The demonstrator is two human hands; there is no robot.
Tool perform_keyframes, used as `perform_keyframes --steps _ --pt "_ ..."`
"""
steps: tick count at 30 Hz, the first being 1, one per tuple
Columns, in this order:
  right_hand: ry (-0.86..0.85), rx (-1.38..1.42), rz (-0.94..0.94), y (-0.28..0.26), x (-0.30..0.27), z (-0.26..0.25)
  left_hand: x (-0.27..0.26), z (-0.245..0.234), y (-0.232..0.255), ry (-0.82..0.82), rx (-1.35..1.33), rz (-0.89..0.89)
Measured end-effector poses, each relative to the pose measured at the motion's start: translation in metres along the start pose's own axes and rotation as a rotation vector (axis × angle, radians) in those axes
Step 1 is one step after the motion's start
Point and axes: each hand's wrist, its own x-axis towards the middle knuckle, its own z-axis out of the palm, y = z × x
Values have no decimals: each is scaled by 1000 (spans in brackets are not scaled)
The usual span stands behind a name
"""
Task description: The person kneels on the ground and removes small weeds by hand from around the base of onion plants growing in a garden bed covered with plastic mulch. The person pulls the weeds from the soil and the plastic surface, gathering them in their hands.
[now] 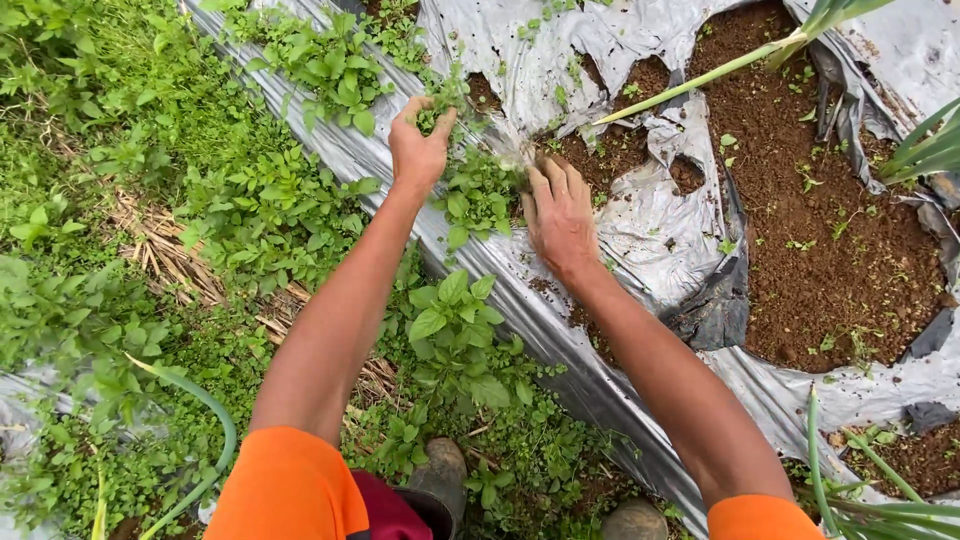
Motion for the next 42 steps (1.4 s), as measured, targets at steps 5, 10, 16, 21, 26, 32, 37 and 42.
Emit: perform_keyframes --steps 5,10,16,21,26,32,37,42 --pt "-65 -194 -201 -8 -8 14 -25 -27 -13 -277 416 105" --pt "-256 -138 -109 -21 -5 33 -27 -32 -36 -310 407 38" --pt "-275 -84 -22 -21 -9 90 -79 -30 -16 -364 421 -44" --pt "-72 -11 38 -26 -15 80 -98 -33 1 -321 363 -71" --pt "97 125 132 -32 -10 71 -100 -34 3 -303 356 -79" --pt "-226 -11 73 -54 -3 30 -124 -43 32 -284 311 -13" --pt "-389 -220 8 -68 1 9 -124 -39 28 -334 278 14" --pt "-480 -165 102 -53 14 65 -103 -38 0 -310 292 67"
